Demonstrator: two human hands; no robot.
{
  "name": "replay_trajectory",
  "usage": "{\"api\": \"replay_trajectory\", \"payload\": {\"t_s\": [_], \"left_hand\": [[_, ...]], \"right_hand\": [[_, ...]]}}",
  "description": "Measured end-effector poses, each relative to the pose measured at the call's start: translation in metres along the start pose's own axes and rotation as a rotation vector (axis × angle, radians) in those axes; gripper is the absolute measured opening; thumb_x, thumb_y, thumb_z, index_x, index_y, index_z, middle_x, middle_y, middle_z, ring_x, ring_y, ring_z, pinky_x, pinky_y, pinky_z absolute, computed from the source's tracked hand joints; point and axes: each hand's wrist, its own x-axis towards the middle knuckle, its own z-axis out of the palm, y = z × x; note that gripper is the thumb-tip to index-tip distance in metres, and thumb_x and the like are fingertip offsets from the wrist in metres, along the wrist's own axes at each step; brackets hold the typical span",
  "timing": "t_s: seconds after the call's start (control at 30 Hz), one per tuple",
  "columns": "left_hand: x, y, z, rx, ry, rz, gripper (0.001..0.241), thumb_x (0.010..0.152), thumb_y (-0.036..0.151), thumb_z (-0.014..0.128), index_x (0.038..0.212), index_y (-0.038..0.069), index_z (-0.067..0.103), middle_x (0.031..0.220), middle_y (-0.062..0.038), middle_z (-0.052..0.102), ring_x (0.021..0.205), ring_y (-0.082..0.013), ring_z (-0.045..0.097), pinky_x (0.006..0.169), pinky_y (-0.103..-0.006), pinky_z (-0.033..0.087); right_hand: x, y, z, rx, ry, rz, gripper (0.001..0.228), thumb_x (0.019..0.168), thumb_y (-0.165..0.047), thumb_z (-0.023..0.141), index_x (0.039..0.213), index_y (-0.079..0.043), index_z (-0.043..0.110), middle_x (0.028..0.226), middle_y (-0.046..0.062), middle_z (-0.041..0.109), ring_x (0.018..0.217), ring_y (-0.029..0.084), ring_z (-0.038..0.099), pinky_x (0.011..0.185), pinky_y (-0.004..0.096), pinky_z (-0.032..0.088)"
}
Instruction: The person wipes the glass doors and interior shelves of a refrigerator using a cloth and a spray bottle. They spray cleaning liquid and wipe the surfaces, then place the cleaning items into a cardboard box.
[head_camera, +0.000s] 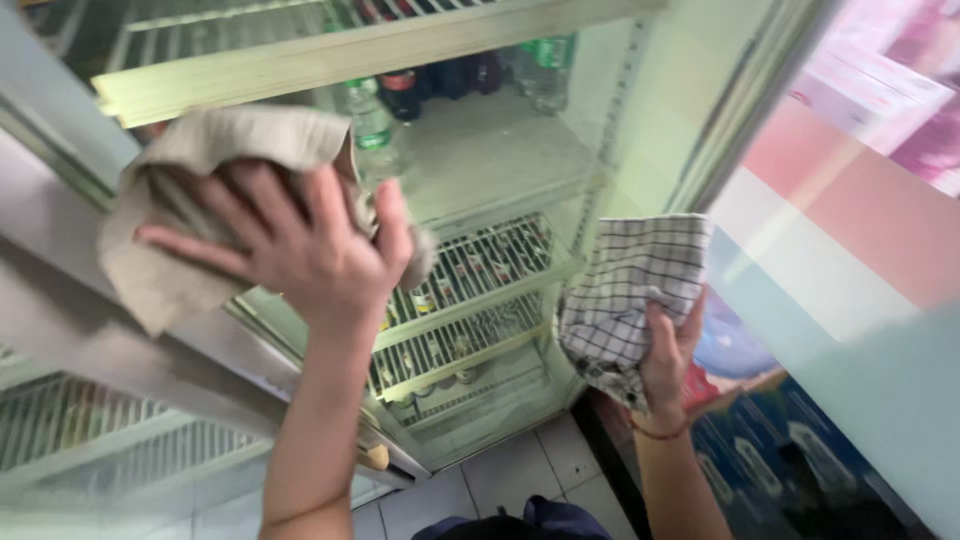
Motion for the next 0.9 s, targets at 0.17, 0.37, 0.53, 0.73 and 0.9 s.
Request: {"api": "replay_trajectory", "payload": {"t_s": [0.17,0.37,0.53,0.73,0.9], "left_hand": [[0.021,0.086,0.014,-0.127,-0.15,0.345,0.048,0.115,0.052,0.037,0.159,0.033,0.044,0.167,-0.005,0.033,0.153,-0.0363,0.03,0.126,-0.0706,0.006],[0.025,0.003,-0.027,-0.102,-0.493,0.373,0.054,0.106,0.063,0.038,0.15,0.035,0.049,0.159,-0.008,0.042,0.143,-0.0391,0.036,0.113,-0.0709,0.015],[0.133,0.032,-0.009,0.257,-0.17,0.009,0.058,0.1,0.068,0.051,0.147,0.034,0.051,0.155,-0.003,0.045,0.148,-0.0352,0.039,0.127,-0.0695,0.017],[0.101,0.068,-0.024,-0.246,-0.525,0.711,0.056,0.11,0.045,0.047,0.164,0.03,0.043,0.173,-0.001,0.034,0.162,-0.0318,0.03,0.133,-0.0611,0.012],[0.179,-0.016,-0.039,0.184,-0.042,0.117,0.058,0.105,0.06,0.053,0.155,0.03,0.048,0.165,-0.009,0.031,0.156,-0.0389,0.026,0.127,-0.0682,0.006]], "right_hand": [[0.05,0.003,0.0,0.154,-0.1,-0.05,0.069,0.099,0.0,0.054,0.165,0.0,0.032,0.141,0.01,0.056,0.122,0.015,0.057,0.112,0.03,0.046],[0.06,-0.005,0.018,0.278,-0.155,-0.04,0.072,0.094,-0.004,0.056,0.16,0.0,0.028,0.144,0.012,0.053,0.126,0.018,0.056,0.115,0.032,0.046],[0.069,0.006,0.017,0.303,-0.218,-0.061,0.075,0.099,-0.003,0.056,0.167,0.001,0.025,0.148,0.013,0.049,0.124,0.018,0.054,0.111,0.029,0.045],[0.094,0.03,0.005,0.311,-0.197,-0.061,0.086,0.09,0.0,0.056,0.17,0.0,0.023,0.15,0.017,0.047,0.118,0.02,0.054,0.106,0.032,0.048],[0.129,0.021,0.025,0.203,-0.22,-0.18,0.102,0.07,-0.004,0.05,0.168,-0.001,0.023,0.163,0.021,0.043,0.142,0.03,0.053,0.118,0.038,0.046]]}}
